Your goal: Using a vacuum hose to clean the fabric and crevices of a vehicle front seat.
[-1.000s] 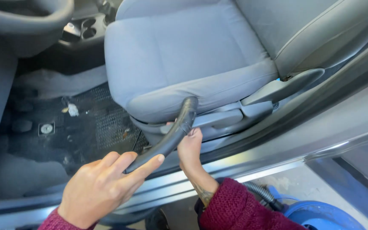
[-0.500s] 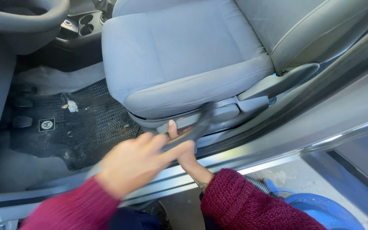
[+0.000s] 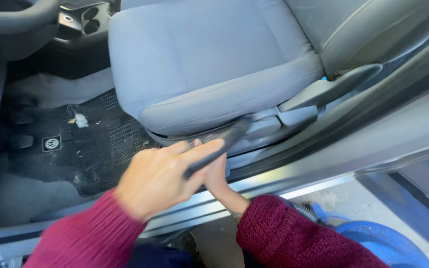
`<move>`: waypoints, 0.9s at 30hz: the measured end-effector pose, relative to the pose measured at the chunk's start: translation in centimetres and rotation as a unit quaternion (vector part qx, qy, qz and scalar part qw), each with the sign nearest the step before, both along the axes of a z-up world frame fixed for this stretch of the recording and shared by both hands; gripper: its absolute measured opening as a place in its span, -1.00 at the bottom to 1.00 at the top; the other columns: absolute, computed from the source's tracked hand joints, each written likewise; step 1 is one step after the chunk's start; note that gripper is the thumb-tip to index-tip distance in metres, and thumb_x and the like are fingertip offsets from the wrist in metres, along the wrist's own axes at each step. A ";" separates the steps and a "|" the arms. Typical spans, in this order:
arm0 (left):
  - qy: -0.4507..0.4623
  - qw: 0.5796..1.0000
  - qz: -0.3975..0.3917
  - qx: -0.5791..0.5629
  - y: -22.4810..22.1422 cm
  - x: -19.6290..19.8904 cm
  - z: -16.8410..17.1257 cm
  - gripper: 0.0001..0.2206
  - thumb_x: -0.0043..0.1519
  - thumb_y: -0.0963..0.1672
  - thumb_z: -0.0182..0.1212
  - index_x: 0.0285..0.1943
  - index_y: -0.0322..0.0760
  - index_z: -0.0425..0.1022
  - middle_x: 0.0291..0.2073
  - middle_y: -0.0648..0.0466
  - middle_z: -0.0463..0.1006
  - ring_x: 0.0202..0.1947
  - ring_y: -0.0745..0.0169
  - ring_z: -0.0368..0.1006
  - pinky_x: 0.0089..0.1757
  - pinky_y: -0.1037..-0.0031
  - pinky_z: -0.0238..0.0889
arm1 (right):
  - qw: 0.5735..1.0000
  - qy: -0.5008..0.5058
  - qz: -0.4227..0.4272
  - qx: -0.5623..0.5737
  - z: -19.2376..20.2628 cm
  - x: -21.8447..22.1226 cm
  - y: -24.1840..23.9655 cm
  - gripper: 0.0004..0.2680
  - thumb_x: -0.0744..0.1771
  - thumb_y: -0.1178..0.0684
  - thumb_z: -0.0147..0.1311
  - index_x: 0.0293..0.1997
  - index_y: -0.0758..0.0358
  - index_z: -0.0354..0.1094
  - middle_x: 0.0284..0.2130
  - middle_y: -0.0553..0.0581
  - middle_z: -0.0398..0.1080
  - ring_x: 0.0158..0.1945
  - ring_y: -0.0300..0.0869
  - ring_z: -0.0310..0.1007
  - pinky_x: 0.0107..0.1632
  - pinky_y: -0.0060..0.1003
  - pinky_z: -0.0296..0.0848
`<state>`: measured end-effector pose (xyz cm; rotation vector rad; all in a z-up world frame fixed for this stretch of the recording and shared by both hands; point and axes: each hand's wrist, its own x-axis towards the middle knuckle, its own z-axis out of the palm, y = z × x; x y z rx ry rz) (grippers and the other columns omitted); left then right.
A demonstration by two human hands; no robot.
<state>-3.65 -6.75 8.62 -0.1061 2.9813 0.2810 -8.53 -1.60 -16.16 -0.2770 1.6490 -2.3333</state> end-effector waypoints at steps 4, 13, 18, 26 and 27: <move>0.113 0.988 -0.090 0.048 -1.2 1.0 -1.0 -0.52 0.14 -0.06 0.30 0.32 0.10 0.46 -0.43 0.08 0.54 -0.63 0.13 0.46 -0.57 0.36 0.34 | 0.998 0.043 -0.002 0.054 -0.4 -0.3 0.1 -0.89 0.37 0.09 0.12 -0.25 0.22 0.25 -0.38 -0.02 0.33 -0.28 -0.30 0.33 -0.24 -0.28 0.40; 0.061 0.996 -0.056 -0.023 1.1 -1.4 -4.4 -0.49 0.20 0.03 0.26 0.39 0.25 0.36 -0.35 0.02 0.57 -0.68 0.21 0.47 -0.66 0.42 0.32 | 0.999 0.023 -0.014 0.017 -1.9 0.4 -0.4 -0.82 0.43 0.08 0.16 -0.26 0.28 0.22 -0.38 0.08 0.30 -0.30 -0.31 0.28 -0.26 -0.31 0.34; 0.019 0.992 -0.106 -0.069 3.6 -3.3 -5.5 -0.40 0.23 0.01 0.23 0.52 0.26 0.23 -0.41 0.02 0.50 -0.61 0.17 0.49 -0.63 0.35 0.35 | 0.995 0.079 -0.030 0.046 -0.6 -0.7 0.4 -0.85 0.40 0.10 0.16 -0.24 0.30 0.26 -0.38 0.07 0.39 -0.31 -0.32 0.35 -0.23 -0.32 0.40; -0.143 0.981 0.103 -0.084 -6.2 5.7 1.0 -0.47 0.18 0.09 0.32 0.40 0.53 0.41 -0.50 0.30 0.58 -0.59 0.45 0.54 -0.48 0.55 0.41 | 0.998 -0.044 -0.011 -0.034 -4.8 0.7 -1.1 -0.76 0.34 0.14 0.14 0.02 0.35 0.13 -0.28 0.06 0.38 -0.28 -0.32 0.38 -0.24 -0.36 0.41; -0.168 0.973 0.150 -0.051 -6.9 4.7 1.5 -0.49 0.17 0.08 0.34 0.36 0.56 0.47 -0.48 0.33 0.63 -0.59 0.45 0.57 -0.47 0.56 0.43 | 0.999 0.007 -0.019 -0.033 -5.1 0.7 -1.0 -0.75 0.36 0.14 0.10 0.09 0.36 0.12 -0.24 0.08 0.37 -0.22 -0.32 0.37 -0.17 -0.37 0.42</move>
